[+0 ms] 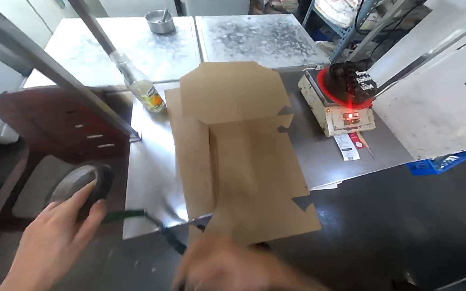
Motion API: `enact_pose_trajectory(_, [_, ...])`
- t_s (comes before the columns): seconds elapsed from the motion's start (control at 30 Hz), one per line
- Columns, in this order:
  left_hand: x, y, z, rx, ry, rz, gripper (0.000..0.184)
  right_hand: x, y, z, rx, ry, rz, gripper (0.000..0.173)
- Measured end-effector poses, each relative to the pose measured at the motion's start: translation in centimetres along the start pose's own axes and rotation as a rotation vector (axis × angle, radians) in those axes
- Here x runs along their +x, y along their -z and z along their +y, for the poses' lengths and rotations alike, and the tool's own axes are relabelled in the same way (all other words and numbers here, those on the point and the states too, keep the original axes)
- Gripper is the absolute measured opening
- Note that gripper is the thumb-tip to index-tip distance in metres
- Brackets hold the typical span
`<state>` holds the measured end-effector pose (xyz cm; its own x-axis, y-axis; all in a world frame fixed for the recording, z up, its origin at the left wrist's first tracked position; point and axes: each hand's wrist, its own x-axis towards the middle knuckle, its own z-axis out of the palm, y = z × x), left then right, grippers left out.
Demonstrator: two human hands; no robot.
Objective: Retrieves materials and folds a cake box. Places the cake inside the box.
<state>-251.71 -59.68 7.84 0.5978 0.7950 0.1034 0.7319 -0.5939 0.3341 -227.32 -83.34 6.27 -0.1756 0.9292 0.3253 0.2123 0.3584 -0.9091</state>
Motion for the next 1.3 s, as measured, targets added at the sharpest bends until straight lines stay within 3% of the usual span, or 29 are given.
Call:
enact_pose_trajectory(0.13, [-2.8, 0.5, 3.2, -0.285, 0.112, 0.015, 0.057, 0.1, 10.5, 10.3, -0.054, -0.533, 0.36, 0.036])
enact_pose_trajectory(0.23, [-4.2, -2.2, 3.7, -0.645, 0.158, 0.058, 0.05, 0.5, 12.2, 15.6, -0.007, -0.655, 0.463, 0.033])
enact_pose_trajectory(0.37, [-6.8, -4.0, 4.4, -1.08, 0.251, 0.078, 0.047, 2.8, 12.5, 19.9, -0.052, -0.72, 0.369, 0.035])
enact_pose_trajectory(0.53, [-9.6, -3.9, 4.9, -1.336, 0.23, 0.011, 0.066, 5.0, 12.4, 21.6, -0.609, -0.911, 0.156, 0.044])
enact_pose_trajectory(0.67, [-10.9, -3.3, 5.2, -1.497, 0.194, 0.014, 0.048, 4.9, 12.6, 21.8, -0.667, -0.97, 0.162, 0.046])
enact_pose_trajectory(0.8, [-11.6, -2.2, 5.2, -1.433, 0.043, -0.015, 0.044, 4.6, 14.0, 21.7, -0.529, -1.039, 0.298, 0.073])
enact_pose_trajectory(0.93, [-11.7, -1.0, 5.9, -1.305, 0.007, -0.057, 0.038, 4.7, 15.4, 23.6, -0.362, -1.041, 0.409, 0.088])
enact_pose_trajectory(1.03, [-11.1, -0.9, 6.8, -1.255, 0.002, -0.078, 0.035, 3.6, 16.1, 23.0, -0.022, -0.921, 0.462, 0.072])
enact_pose_trajectory(1.13, [-10.8, -1.2, 7.9, -1.244, 0.054, -0.02, 0.033, -0.5, 16.0, 20.0, 0.282, -0.837, 0.65, 0.051])
enact_pose_trajectory(1.2, [-10.7, -1.2, 8.4, -1.204, 0.077, 0.062, 0.03, -5.4, 15.2, 17.7, 0.372, -0.815, 0.877, 0.05])
enact_pose_trajectory(1.3, [-10.5, -1.9, 8.6, -1.072, 0.093, 0.208, 0.031, -15.3, 13.8, 15.2, 0.406, -0.825, 1.362, 0.044])
